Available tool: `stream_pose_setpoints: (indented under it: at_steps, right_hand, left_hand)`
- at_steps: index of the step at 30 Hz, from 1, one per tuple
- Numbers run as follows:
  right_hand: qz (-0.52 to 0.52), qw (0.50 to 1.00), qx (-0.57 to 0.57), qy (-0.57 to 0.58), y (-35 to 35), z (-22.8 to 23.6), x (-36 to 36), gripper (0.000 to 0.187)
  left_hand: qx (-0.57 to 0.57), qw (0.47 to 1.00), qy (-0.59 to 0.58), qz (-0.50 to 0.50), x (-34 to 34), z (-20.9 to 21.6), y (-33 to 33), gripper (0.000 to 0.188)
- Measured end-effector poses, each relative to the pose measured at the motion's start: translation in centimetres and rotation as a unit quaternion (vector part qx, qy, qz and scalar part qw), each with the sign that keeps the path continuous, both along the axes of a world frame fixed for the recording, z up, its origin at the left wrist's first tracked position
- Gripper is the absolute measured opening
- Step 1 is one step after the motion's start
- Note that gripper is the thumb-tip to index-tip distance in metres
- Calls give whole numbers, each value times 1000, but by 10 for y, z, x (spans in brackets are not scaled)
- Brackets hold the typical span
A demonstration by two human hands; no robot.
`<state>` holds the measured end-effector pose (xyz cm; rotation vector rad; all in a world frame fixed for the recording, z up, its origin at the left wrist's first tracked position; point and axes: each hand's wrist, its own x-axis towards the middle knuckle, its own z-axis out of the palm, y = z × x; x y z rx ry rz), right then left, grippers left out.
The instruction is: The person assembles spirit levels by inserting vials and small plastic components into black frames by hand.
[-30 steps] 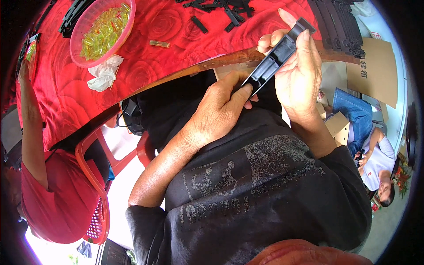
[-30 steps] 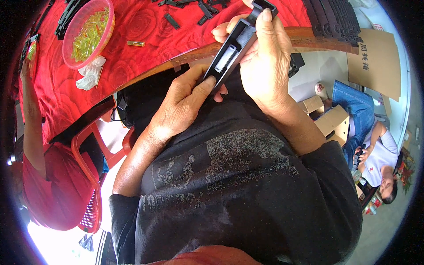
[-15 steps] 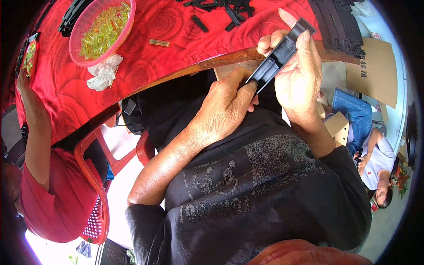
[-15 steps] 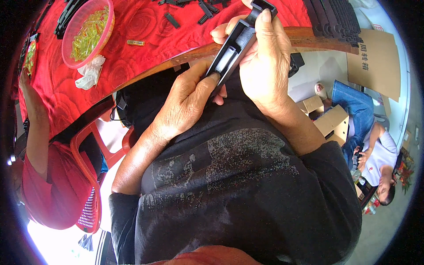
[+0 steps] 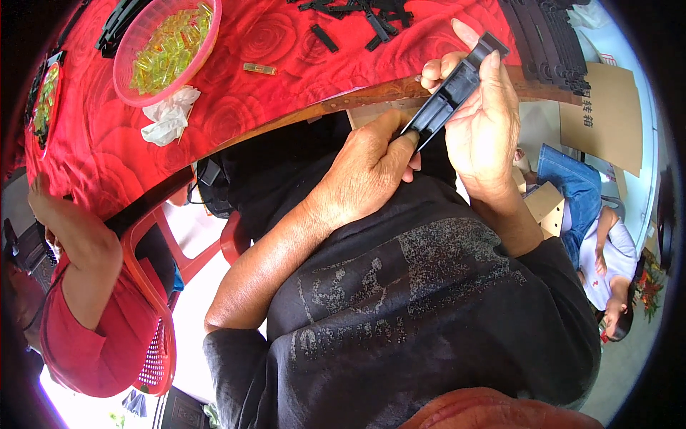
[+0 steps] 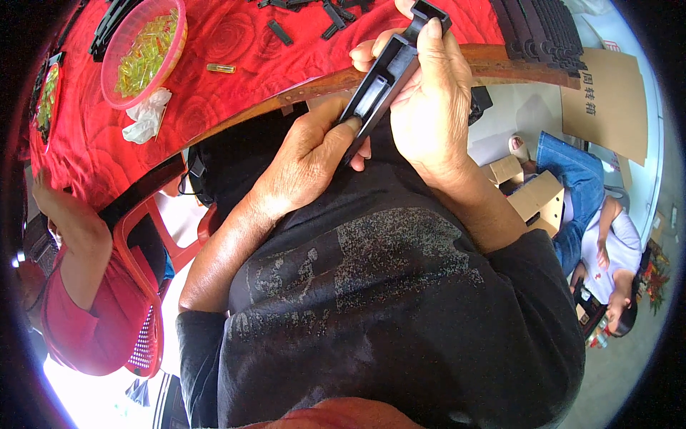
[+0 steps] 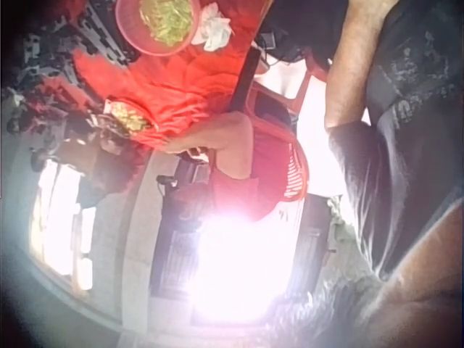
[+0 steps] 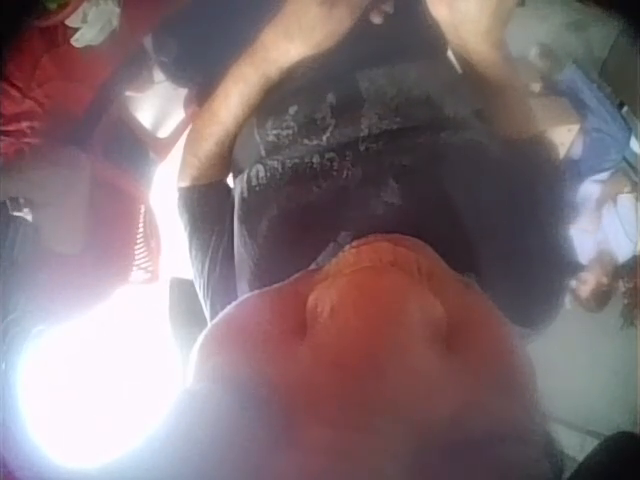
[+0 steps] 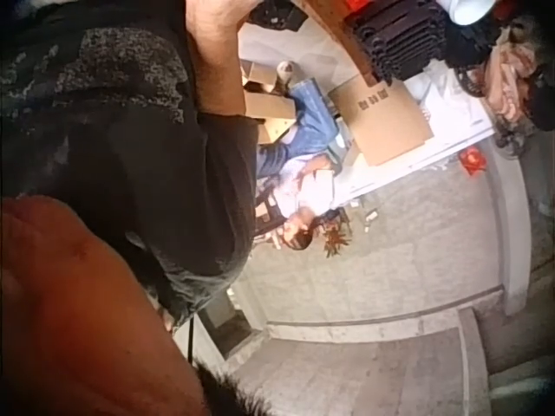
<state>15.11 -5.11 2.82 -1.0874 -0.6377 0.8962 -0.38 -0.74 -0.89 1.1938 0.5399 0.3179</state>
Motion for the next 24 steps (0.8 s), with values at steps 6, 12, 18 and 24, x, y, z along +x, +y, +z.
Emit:
stream_pose_setpoints:
  at_steps: [6, 12, 18, 24]
  right_hand:
    - [-6, 999, -2, 52, 2, -15, 21, 55]
    - [-15, 998, -7, 63, -6, -15, 52, 50]
    - [31, 963, -28, -266, -7, 26, 69, 55]
    - [313, 774, -135, -534, -4, 45, 70, 51]
  left_hand:
    - [-35, 999, -25, 33, -3, -3, 2, 20]
    - [-70, 997, -18, 34, -11, 4, 15, 26]
    - [-30, 999, 31, 25, -21, 19, 32, 26]
    - [70, 997, 38, 3, -26, 19, 40, 23]
